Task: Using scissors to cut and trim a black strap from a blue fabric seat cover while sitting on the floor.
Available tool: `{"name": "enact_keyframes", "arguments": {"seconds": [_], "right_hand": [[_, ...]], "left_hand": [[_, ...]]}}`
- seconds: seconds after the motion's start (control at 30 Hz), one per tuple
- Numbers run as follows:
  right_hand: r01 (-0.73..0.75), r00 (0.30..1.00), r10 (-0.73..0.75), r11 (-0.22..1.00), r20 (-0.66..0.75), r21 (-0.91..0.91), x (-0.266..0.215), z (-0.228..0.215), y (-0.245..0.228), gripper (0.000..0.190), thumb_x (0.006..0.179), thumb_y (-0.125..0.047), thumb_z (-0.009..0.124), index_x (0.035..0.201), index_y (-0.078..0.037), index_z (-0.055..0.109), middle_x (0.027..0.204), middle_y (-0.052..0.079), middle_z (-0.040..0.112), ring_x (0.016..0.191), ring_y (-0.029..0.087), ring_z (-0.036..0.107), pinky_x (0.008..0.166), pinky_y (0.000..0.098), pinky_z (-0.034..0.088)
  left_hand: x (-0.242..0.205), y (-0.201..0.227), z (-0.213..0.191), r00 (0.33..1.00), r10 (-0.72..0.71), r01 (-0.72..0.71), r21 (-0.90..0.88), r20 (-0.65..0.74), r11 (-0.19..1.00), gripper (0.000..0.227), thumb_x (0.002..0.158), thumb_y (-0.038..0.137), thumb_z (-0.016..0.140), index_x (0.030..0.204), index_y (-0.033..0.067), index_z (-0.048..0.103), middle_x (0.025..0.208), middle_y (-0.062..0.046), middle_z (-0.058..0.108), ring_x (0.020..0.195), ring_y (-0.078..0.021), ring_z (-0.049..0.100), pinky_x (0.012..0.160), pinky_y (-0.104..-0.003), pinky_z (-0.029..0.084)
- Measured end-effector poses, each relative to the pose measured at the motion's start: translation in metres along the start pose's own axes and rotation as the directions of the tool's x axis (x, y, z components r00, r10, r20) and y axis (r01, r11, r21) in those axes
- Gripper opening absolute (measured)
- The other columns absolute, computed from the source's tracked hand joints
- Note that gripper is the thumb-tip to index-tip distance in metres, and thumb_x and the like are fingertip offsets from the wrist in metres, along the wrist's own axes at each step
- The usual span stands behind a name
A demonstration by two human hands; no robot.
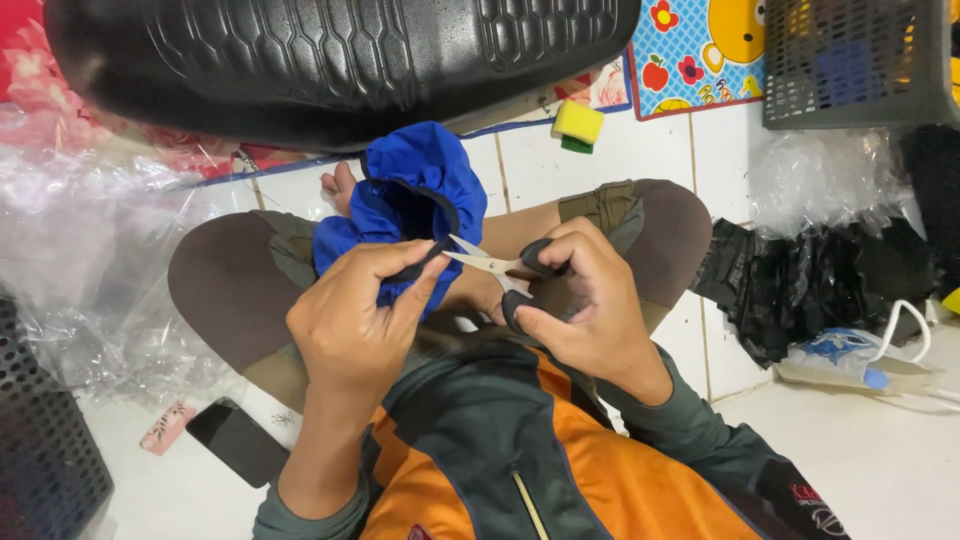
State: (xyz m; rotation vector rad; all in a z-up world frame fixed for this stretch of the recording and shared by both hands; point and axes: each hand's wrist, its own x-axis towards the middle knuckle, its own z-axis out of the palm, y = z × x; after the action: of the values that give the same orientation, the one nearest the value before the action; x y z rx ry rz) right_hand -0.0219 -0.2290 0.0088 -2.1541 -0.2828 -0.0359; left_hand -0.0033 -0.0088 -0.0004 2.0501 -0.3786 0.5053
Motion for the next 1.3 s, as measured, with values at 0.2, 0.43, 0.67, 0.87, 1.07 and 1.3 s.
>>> {"name": "enact_keyframes", "arguments": {"seconds": [0.2,0.43,0.67,0.87,1.07,1.3], "right_hand": [[-0.009,1.000,0.009,0.999,-0.005,0.033,0.000,0.006,-0.002,0.030,0.081,-0.011,0.075,0.097,-0.005,0.051,0.094,0.009,0.056,0.086,0.021,0.059,0.076,0.0311,0.047],[-0.075,0.996,0.081,0.989,-0.046,0.126,-0.005,0.018,-0.001,0.030,0.077,-0.005,0.076,0.096,-0.005,0.052,0.095,0.007,0.055,0.089,0.019,0.068,0.076,0.0284,0.050],[-0.049,0.998,0.053,0.993,-0.028,0.103,-0.006,0.021,0.000,0.029,0.079,-0.013,0.075,0.094,-0.007,0.050,0.093,0.005,0.050,0.082,0.017,0.050,0.072,0.0279,0.043],[-0.071,0.997,0.074,0.993,-0.029,0.097,-0.003,0.022,-0.003,0.029,0.077,-0.007,0.076,0.093,-0.007,0.052,0.091,0.004,0.052,0.080,0.017,0.049,0.069,0.0284,0.040],[-0.037,0.998,0.041,0.993,-0.037,0.109,-0.001,0.023,0.000,0.029,0.079,-0.006,0.079,0.091,-0.005,0.052,0.089,0.007,0.053,0.079,0.019,0.049,0.072,0.0301,0.043],[-0.025,0.998,0.029,0.997,-0.050,0.076,0.000,0.025,0.003,0.024,0.078,-0.006,0.076,0.090,-0.005,0.056,0.088,0.005,0.055,0.074,0.016,0.048,0.064,0.0284,0.040]], "left_hand": [[-0.002,0.002,0.007,0.994,0.078,-0.078,0.006,-0.071,0.997,0.014,0.092,0.003,0.081,0.092,-0.0089,0.072,0.092,-0.017,0.078,0.085,-0.0285,0.078,0.079,-0.036,0.065],[-0.010,0.000,0.015,0.985,-0.027,0.030,0.017,-0.171,0.999,0.017,0.089,0.007,0.084,0.088,-0.0068,0.074,0.089,-0.016,0.078,0.083,-0.0256,0.079,0.072,-0.032,0.064],[-0.012,0.001,0.013,0.981,-0.080,0.080,-0.008,-0.175,0.997,0.015,0.089,0.006,0.083,0.089,-0.0061,0.073,0.091,-0.017,0.078,0.083,-0.0247,0.078,0.072,-0.031,0.063],[-0.011,0.002,0.011,0.984,-0.053,0.055,0.008,-0.171,0.998,0.016,0.088,0.003,0.086,0.091,-0.0077,0.074,0.092,-0.017,0.078,0.085,-0.0259,0.079,0.075,-0.033,0.064],[-0.009,0.004,0.007,0.987,-0.054,0.056,0.010,-0.154,0.998,0.015,0.088,0.002,0.085,0.092,-0.0079,0.075,0.092,-0.016,0.078,0.085,-0.0247,0.078,0.075,-0.032,0.065],[-0.010,0.005,0.005,0.988,-0.033,0.039,0.036,-0.150,0.999,0.016,0.090,0.006,0.084,0.093,-0.0075,0.076,0.092,-0.016,0.078,0.084,-0.0238,0.078,0.072,-0.031,0.063]]}}
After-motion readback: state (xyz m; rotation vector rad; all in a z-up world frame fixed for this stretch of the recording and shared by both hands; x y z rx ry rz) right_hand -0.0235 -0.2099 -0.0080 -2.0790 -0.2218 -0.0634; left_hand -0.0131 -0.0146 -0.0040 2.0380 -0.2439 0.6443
